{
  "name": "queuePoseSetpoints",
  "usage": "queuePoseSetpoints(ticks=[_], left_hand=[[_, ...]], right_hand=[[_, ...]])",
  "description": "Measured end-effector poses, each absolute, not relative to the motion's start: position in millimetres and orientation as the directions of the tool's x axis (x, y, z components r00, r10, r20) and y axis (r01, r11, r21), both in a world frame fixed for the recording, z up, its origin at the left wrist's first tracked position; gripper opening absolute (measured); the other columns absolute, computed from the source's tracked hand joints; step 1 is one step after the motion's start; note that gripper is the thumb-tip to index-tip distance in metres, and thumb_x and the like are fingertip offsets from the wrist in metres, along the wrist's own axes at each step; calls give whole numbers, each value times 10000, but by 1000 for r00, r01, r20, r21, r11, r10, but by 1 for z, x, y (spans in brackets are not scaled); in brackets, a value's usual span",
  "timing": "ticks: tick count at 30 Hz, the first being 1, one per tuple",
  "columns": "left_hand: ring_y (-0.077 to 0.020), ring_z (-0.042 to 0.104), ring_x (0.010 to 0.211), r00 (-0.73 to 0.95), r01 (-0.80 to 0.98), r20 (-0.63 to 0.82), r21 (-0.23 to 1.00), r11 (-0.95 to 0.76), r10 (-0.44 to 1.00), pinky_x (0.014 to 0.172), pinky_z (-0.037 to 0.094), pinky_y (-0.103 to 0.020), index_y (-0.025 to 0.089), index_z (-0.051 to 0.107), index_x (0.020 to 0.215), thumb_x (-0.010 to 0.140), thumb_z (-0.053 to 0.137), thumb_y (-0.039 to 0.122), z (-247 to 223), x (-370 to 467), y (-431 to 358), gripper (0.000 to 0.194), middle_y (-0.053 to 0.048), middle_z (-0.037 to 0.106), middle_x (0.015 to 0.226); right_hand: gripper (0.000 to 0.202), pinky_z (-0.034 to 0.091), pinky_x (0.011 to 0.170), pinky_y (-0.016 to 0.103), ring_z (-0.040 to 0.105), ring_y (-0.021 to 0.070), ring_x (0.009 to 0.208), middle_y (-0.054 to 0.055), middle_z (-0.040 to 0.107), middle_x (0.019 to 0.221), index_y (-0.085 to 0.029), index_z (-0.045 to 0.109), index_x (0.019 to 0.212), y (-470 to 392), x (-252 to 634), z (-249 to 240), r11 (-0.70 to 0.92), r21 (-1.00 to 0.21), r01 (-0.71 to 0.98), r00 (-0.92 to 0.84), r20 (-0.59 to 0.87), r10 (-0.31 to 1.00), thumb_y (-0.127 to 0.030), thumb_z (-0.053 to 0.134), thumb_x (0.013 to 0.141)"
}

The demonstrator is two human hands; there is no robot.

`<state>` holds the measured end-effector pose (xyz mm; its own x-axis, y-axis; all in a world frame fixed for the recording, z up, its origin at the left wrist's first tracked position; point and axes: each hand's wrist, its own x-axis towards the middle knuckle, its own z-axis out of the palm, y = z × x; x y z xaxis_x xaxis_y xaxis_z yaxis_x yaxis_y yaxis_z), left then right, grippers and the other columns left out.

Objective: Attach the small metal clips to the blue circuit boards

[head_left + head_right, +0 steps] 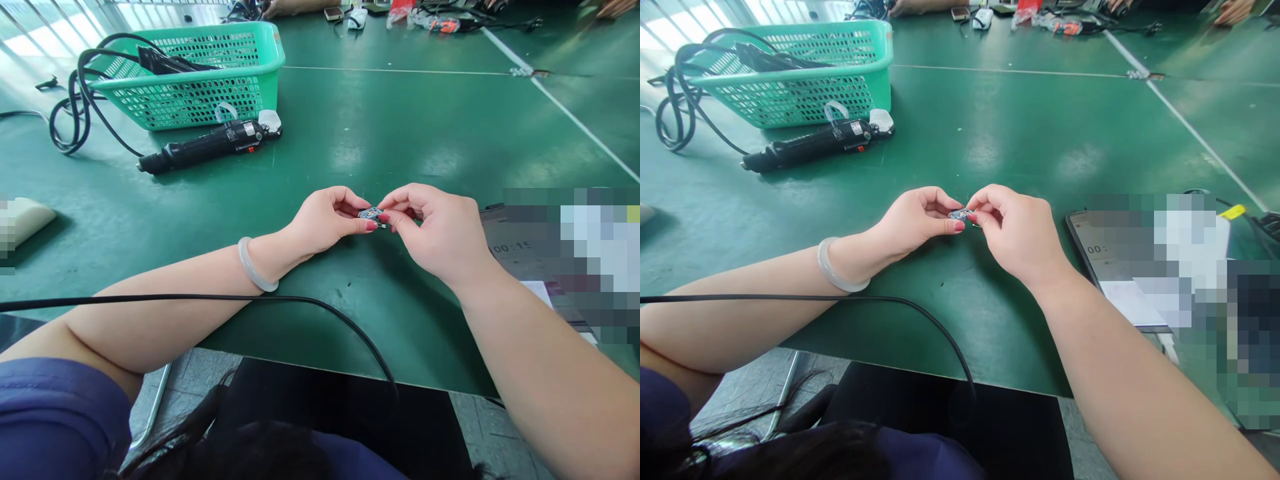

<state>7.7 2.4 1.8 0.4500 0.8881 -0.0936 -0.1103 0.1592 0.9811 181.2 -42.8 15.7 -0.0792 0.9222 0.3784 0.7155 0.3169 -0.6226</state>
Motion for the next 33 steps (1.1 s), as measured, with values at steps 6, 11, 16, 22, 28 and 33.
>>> queuePoseSetpoints(ticks=[6, 11, 16, 22, 28, 33], left_hand=[[-92, 672, 711, 431, -102, -88, 984, 145, 898, 845, 543, -335, 112, 605, 780, 628, 827, 77, 4, 8, 1, 271, 2, 706, 740], [-84, 666, 695, 421, -93, -86, 986, 138, 903, 820, 543, -321, 113, 596, 773, 636, 823, 82, 6, 8, 0, 267, 9, 703, 732], [-100, 672, 723, 419, -43, -55, 996, 80, 906, 804, 535, -323, 120, 598, 777, 619, 837, 114, 4, 8, 1, 286, -2, 712, 759], [-122, 670, 747, 419, 36, 7, 999, -24, 908, 772, 526, -328, 127, 605, 785, 594, 852, 160, 2, 6, 2, 314, -16, 713, 792], [-141, 669, 759, 407, 87, 64, 990, -109, 911, 754, 525, -336, 133, 608, 773, 592, 850, 172, 1, 5, 3, 305, -28, 718, 818], [-141, 687, 764, 436, 2, -1, 1000, 0, 900, 817, 535, -358, 138, 589, 775, 606, 838, 126, 2, 6, 1, 301, -18, 719, 785]], right_hand=[[88, 515, 652, 295, 674, 171, 703, 18, 731, 782, -218, 696, 861, -44, 182, 16, 356, -581, 732, -110, 415, 903, -199, 613, 842], [111, 521, 658, 293, 680, 174, 710, 17, 737, 803, -222, 697, 890, -44, 184, 16, 365, -536, 761, -112, 446, 888, -194, 606, 833], [131, 504, 628, 290, 670, 169, 683, 16, 737, 803, -224, 694, 874, -46, 182, 17, 385, -468, 796, -150, 463, 874, -170, 588, 819], [163, 489, 618, 281, 644, 152, 640, 2, 721, 755, -220, 691, 870, -48, 177, 18, 400, -438, 805, -162, 485, 859, -134, 576, 793], [192, 492, 633, 288, 634, 154, 640, -2, 719, 757, -231, 691, 893, -49, 174, 16, 408, -419, 811, -166, 503, 848, -128, 566, 789], [235, 507, 688, 324, 661, 187, 713, 13, 716, 789, -256, 684, 978, -50, 174, 19, 366, -476, 800, -149, 433, 889, -158, 520, 841]])
